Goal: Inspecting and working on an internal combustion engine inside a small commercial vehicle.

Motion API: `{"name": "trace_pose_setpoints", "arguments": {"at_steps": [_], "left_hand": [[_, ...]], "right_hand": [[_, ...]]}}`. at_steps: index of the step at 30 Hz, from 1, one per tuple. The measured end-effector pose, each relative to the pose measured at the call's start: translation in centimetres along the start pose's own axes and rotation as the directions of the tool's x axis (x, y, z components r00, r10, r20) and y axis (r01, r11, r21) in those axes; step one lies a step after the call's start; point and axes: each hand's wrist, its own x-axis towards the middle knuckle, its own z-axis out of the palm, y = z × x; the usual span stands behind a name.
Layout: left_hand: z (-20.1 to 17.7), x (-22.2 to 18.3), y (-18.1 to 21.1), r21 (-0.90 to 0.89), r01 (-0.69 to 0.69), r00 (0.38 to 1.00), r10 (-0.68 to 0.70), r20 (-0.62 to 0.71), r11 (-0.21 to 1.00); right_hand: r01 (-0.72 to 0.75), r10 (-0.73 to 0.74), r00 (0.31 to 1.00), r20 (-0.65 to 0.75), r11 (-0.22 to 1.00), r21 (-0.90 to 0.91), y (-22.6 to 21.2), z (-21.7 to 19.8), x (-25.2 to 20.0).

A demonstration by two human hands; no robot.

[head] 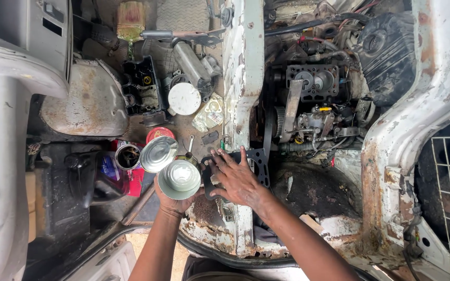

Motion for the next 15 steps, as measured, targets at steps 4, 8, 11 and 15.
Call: {"name": "trace_pose_setpoints", "arguments": {"at_steps": [4, 8, 11, 15], "left_hand": [[-1.3, 0.5, -0.1, -0.029, -0.046, 0.991, 0.042, -0.131, 0.999], [-1.9, 0.8, 0.1, -0.099, -0.011, 0.975, -0.011, -0.22, 0.995], [-1.8, 0.6, 0.1, 0.006, -0.021, 1.0, 0.021, -0.015, 1.0], [-3.9, 1.1, 0.0, 0.028, -0.008, 0.977, 0.014, -0.213, 1.0]], "right_hand": [[0.137, -0.138, 0.99, 0.024, 0.99, 0.043, -1.8, 1.2, -0.3], [0.125, -0.127, 0.991, 0.035, 0.99, 0.06, -0.7, 3.2, 0.3], [-0.038, 0.056, 0.921, -0.387, 0.998, 0.053, -0.4, 2.7, 0.0], [0.107, -0.105, 0.977, 0.185, 0.994, -0.004, -1.2, -0.2, -0.4]]}}
